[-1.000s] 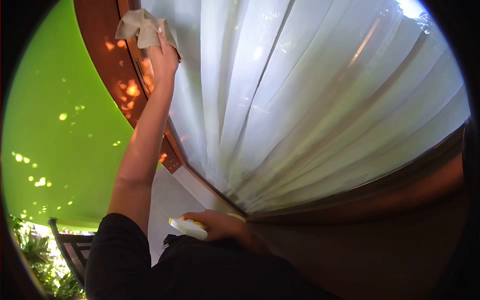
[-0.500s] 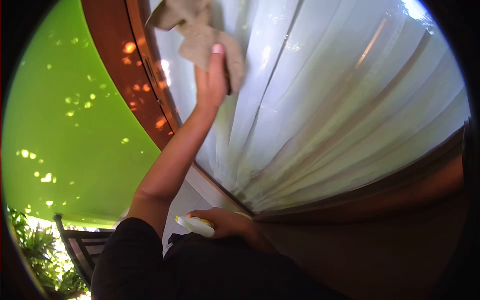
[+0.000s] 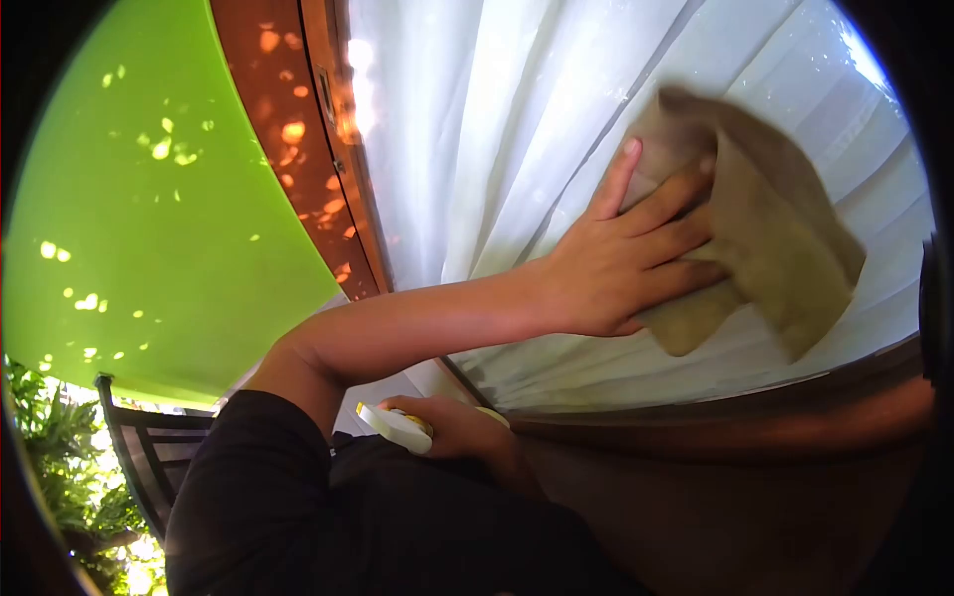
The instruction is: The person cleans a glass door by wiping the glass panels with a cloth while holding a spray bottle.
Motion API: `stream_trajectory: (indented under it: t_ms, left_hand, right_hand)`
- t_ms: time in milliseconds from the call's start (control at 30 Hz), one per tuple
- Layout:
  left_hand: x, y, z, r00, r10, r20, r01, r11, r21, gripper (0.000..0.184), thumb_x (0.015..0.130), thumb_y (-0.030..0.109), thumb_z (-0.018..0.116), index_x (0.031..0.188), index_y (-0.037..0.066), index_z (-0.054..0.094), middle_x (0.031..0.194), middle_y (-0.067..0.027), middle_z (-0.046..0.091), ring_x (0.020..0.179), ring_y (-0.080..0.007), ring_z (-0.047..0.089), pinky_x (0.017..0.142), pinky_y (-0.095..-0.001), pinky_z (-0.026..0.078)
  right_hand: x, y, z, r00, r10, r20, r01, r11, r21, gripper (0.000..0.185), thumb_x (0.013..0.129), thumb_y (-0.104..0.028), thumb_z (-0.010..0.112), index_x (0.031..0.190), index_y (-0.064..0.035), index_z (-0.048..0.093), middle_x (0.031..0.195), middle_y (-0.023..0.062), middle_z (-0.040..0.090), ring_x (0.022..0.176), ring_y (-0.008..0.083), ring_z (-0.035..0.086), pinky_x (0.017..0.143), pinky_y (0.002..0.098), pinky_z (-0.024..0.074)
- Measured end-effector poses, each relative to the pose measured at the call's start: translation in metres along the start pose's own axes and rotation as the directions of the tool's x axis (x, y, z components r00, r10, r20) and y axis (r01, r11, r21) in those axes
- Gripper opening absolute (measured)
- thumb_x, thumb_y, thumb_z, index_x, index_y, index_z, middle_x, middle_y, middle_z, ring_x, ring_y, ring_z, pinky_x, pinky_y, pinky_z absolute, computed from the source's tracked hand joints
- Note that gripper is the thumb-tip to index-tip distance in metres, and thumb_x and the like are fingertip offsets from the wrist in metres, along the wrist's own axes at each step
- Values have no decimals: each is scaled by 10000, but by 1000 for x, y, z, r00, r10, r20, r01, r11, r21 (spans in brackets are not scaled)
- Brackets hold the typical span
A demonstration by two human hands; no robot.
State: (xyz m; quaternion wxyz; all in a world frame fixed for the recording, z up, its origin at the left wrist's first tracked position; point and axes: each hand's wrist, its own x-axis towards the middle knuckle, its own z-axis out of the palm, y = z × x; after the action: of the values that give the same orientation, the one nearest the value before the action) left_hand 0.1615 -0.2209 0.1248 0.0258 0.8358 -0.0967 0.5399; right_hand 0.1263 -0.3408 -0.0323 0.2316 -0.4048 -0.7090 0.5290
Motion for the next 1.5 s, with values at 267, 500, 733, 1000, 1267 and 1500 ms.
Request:
stream_trajectory:
  t_ms: [267, 500, 733, 1000, 1267, 1500]
  left_hand:
    - [-68, -25, -8, 982, -191, -9, 191, 981, -34, 534, 693, 206, 740, 1214, 154, 637, 1296, -120, 523, 1376, -349, 387, 1098, -769, -13]
    - [-64, -60, -45, 897, -349, -272, 375, 926, 46, 554, 917, 240, 539, 1375, -59, 455, 1454, -274, 394, 1415, -516, 239, 1129, -687, -35]
    - [-91, -107, -57, 766, -450, -459, 512, 859, 12, 419, 1019, 170, 418, 1338, -100, 441, 1359, -288, 491, 1335, -458, 400, 1176, -524, 130]
    - [-113, -153, -78, 660, -455, -598, 578, 816, 16, 370, 1052, 215, 411, 1251, -76, 527, 1130, -251, 594, 1026, -368, 562, 927, -398, 432]
    - [-166, -215, -96, 601, -513, -613, 666, 746, 28, 455, 963, 77, 391, 1392, -69, 435, 1322, -267, 532, 1190, -382, 535, 1044, -383, 394]
    - [-200, -232, -103, 478, -672, -565, 787, 614, -64, 438, 1006, 181, 390, 1365, -54, 476, 1273, -225, 567, 1127, -327, 560, 987, -373, 426]
  right_hand:
    - [-5, -4, 6, 995, 61, -81, -67, 995, -69, 607, 773, -148, 695, 1352, -148, 514, 1091, 210, 674, 1031, 396, 639, 889, 450, 492]
    - [-8, -14, 6, 988, 97, -118, -107, 991, -80, 618, 748, -122, 694, 1342, -155, 525, 1030, 214, 678, 992, 410, 637, 862, 450, 496]
    - [-8, -8, 9, 985, 112, -130, -125, 987, -99, 615, 771, -187, 731, 1346, -145, 517, 1102, 189, 684, 985, 394, 660, 834, 411, 506]
    - [-8, -3, 13, 977, 79, -198, -91, 995, -51, 582, 748, -146, 714, 1307, -158, 552, 972, 196, 692, 928, 397, 656, 818, 446, 511]
    - [-7, 0, 11, 983, 128, -130, -140, 986, -89, 577, 792, -181, 725, 1331, -126, 529, 1100, 184, 687, 1002, 379, 664, 844, 405, 509]
    - [-5, 6, 16, 980, 84, -180, -92, 995, -34, 584, 746, -125, 712, 1307, -163, 555, 979, 187, 699, 936, 395, 657, 823, 451, 508]
